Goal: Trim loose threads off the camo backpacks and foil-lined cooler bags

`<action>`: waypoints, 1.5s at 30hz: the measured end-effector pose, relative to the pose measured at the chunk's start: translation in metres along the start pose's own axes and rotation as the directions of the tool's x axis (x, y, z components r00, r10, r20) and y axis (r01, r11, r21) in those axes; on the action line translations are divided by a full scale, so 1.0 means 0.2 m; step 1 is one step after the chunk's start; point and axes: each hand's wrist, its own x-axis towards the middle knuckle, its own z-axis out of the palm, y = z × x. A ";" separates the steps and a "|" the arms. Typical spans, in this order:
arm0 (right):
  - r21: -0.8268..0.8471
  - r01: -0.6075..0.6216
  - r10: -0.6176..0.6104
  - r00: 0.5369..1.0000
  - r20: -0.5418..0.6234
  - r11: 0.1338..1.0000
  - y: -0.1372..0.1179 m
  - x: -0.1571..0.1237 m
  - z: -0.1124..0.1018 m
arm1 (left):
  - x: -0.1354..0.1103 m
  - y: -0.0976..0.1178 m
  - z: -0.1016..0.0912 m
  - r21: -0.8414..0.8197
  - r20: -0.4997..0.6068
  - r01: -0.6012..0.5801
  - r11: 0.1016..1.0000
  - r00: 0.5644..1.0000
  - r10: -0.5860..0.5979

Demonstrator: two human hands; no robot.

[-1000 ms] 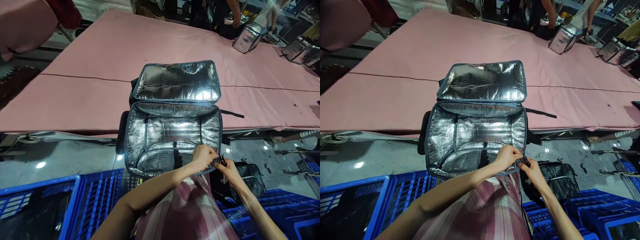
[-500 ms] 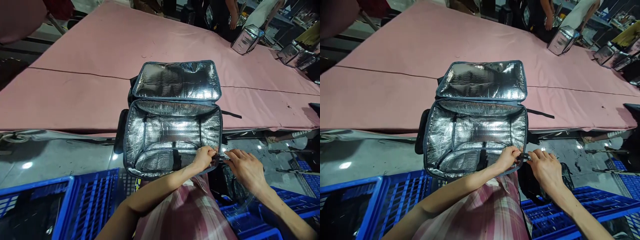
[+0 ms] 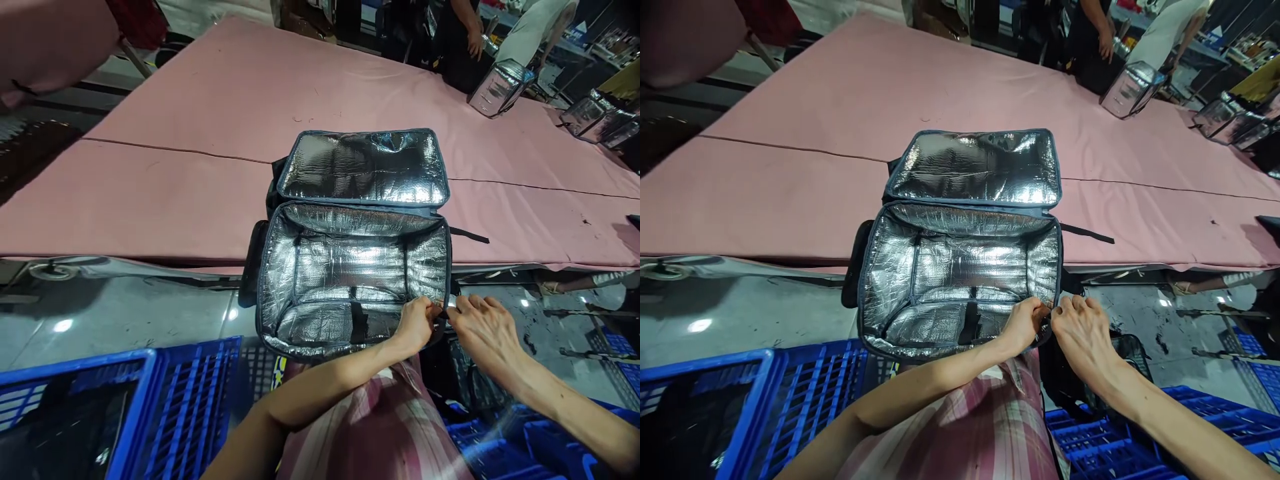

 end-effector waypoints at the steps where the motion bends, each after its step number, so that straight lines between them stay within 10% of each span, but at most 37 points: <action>1: 0.000 0.006 -0.006 1.000 -0.014 1.000 -0.01 0.00 0.00 | 0.00 0.00 0.00 0.011 -0.005 -0.015 1.000 1.000 0.015; 9: 0.245 -0.066 0.133 0.955 -0.267 0.967 0.30 0.06 0.10 | -0.04 0.05 -0.39 0.304 0.338 -0.119 0.945 0.941 0.010; 13: 0.477 -0.030 0.300 0.812 -0.501 0.879 0.43 0.31 0.06 | 0.03 0.04 -0.67 0.409 -0.052 -0.126 0.904 0.986 0.161; 17: 0.373 0.085 0.161 0.798 -0.581 0.924 0.32 0.65 -0.06 | 0.19 0.04 -0.84 0.314 -0.528 -0.166 0.935 0.788 0.317; 20: 0.433 0.161 0.090 0.860 -0.503 0.887 0.27 0.83 -0.15 | 0.29 0.06 -0.93 0.295 -0.650 -0.153 0.943 0.691 0.316; 26: 0.847 0.238 -0.097 0.971 -0.218 0.475 0.36 0.96 -0.18 | 0.35 0.05 -0.88 0.388 -0.654 -0.145 0.910 0.653 0.382; 32: 0.895 0.198 -0.139 0.978 -0.155 0.400 0.40 1.01 -0.13 | 0.43 0.03 -0.66 0.479 -0.760 -0.058 0.876 0.472 0.447; 36: 0.835 0.223 -0.072 0.974 -0.217 0.502 0.41 0.99 -0.13 | 0.43 0.06 -0.69 0.492 -0.726 -0.068 0.868 0.519 0.452; 38: 0.699 0.284 0.014 0.922 -0.387 0.656 0.38 0.95 -0.14 | 0.41 0.06 -0.72 0.494 -0.687 -0.103 0.863 0.562 0.460; 41: 0.276 0.316 -0.030 0.705 -0.708 0.908 0.31 0.87 -0.16 | 0.38 0.06 -0.73 0.471 -0.669 -0.142 0.871 0.586 0.457; 45: -0.273 0.251 -0.364 0.472 -0.803 0.928 0.22 0.85 -0.17 | 0.38 0.07 -0.73 0.445 -0.681 -0.136 0.885 0.591 0.433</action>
